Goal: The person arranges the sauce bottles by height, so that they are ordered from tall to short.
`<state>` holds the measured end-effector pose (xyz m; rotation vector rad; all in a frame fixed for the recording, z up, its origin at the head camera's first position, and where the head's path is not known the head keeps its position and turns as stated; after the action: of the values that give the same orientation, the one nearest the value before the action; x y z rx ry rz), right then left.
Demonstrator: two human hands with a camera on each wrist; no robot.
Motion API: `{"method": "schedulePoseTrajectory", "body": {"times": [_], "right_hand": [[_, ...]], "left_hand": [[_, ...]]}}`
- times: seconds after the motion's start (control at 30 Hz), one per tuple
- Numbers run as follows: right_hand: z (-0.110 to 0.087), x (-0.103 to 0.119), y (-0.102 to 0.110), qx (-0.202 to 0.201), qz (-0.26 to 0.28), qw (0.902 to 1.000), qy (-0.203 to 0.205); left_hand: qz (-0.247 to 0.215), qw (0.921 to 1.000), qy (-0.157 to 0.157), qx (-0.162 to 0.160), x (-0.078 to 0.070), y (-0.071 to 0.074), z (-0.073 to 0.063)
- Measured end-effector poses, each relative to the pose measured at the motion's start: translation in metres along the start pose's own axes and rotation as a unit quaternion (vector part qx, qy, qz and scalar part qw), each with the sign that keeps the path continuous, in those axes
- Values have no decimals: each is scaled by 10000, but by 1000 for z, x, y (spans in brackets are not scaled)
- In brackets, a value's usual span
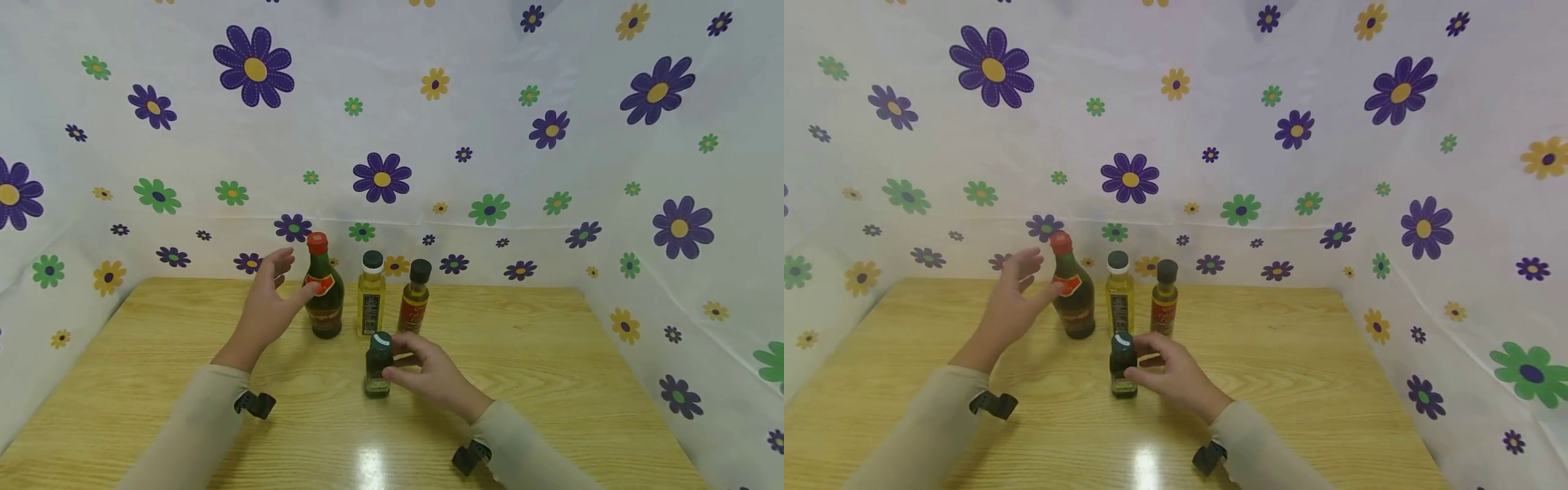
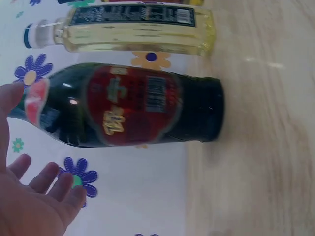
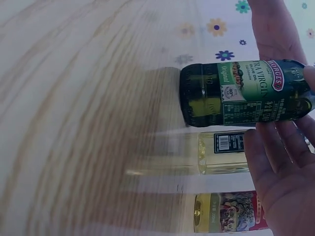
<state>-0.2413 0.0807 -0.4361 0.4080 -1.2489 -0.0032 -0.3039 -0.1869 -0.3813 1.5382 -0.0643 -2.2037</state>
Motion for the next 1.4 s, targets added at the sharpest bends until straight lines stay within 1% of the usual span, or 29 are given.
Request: {"method": "schedulePoseTrajectory", "body": {"times": [0.13, 0.23, 0.3, 0.47, 0.6, 0.83, 1.0, 1.3, 1.4], "right_hand": [[1, 0, 1, 7, -41, 10000, -14], [0, 0, 1, -39, -30, 10000, -35], [0, -1, 1, -79, 6, 9999, -89], [-3, -7, -2, -116, 60, 9992, -390], [-3, -9, -2, -129, 1, 9989, -444], [-1, -7, -2, -34, -38, 9989, -470], [-2, -7, -1, -74, 7, 9986, -523], [-2, -6, -2, -26, 44, 9992, -390], [-1, -5, -3, 18, -6, 9996, -294]], "left_hand": [[118, 9990, 242, 357, 14, -10, 2], [42, 9980, 362, 525, 21, -16, 3], [-21, 9975, 436, 557, 26, -20, 3], [-77, 9961, 611, 628, 33, -26, 0], [-102, 9953, 654, 700, 32, -29, -2], [-5, 9962, 641, 585, 33, -29, 0], [4, 9964, 590, 602, 31, -30, 0], [69, 9963, 588, 619, 29, -29, -1], [64, 9959, 635, 639, 29, -29, -1]]}}
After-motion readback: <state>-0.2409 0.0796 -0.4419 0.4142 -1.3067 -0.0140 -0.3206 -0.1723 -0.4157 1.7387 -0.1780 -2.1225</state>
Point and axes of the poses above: each hand's wrist, its own z-axis towards the middle knuckle, its own y-axis out of the back of the hand, x = y × z, the point moved 8 cm from there along z, towards the middle knuckle, and after that the axes turned 15 degrees about -x, right-handed, at the moved point
